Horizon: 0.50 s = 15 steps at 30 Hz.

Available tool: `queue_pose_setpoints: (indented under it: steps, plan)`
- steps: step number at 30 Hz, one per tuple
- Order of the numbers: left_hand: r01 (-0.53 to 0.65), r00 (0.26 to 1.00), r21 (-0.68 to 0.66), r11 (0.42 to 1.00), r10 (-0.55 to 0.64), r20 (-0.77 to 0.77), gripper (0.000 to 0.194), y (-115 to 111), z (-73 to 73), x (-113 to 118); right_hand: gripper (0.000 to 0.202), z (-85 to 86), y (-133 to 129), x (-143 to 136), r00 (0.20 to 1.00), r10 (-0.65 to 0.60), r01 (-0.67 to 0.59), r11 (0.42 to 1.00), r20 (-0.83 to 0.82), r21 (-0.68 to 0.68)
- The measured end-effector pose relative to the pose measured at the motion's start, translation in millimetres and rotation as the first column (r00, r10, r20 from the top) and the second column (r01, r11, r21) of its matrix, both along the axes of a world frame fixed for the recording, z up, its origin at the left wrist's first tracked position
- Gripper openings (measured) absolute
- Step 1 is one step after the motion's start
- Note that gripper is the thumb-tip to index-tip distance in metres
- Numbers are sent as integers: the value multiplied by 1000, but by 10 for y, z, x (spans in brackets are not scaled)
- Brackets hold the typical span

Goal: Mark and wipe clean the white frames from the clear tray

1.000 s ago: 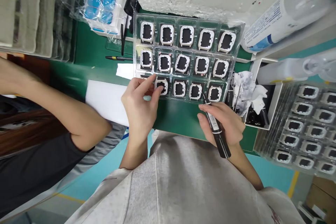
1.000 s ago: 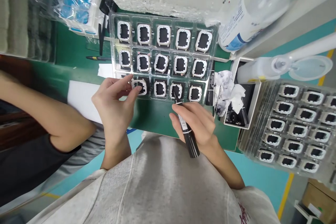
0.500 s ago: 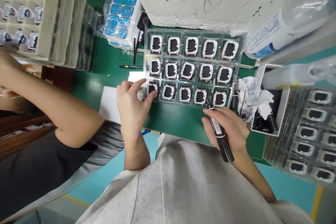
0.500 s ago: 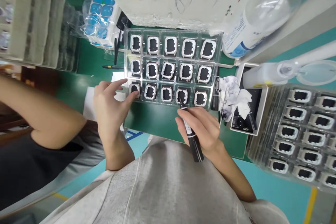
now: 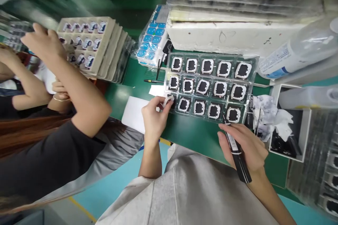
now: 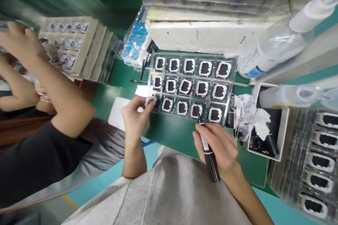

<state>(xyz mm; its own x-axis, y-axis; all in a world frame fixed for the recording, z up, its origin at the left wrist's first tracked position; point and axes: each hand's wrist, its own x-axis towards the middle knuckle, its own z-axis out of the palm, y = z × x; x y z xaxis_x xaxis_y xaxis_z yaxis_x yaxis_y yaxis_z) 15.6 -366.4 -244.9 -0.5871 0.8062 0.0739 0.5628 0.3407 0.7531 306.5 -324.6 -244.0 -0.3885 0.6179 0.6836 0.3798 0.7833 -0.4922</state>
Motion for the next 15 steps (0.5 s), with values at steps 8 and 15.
queue_pose_setpoints:
  steps: [8,15]
  plan:
    - [-1,713,233,972,-163,682,52,86,123,563,51,30,6,-11,1000,3,-3,1000,-18,10]
    - [163,310,317,935,-353,883,49,122,28,1156,68,-67,-21,56,990,-45,37,997,-135,-62]
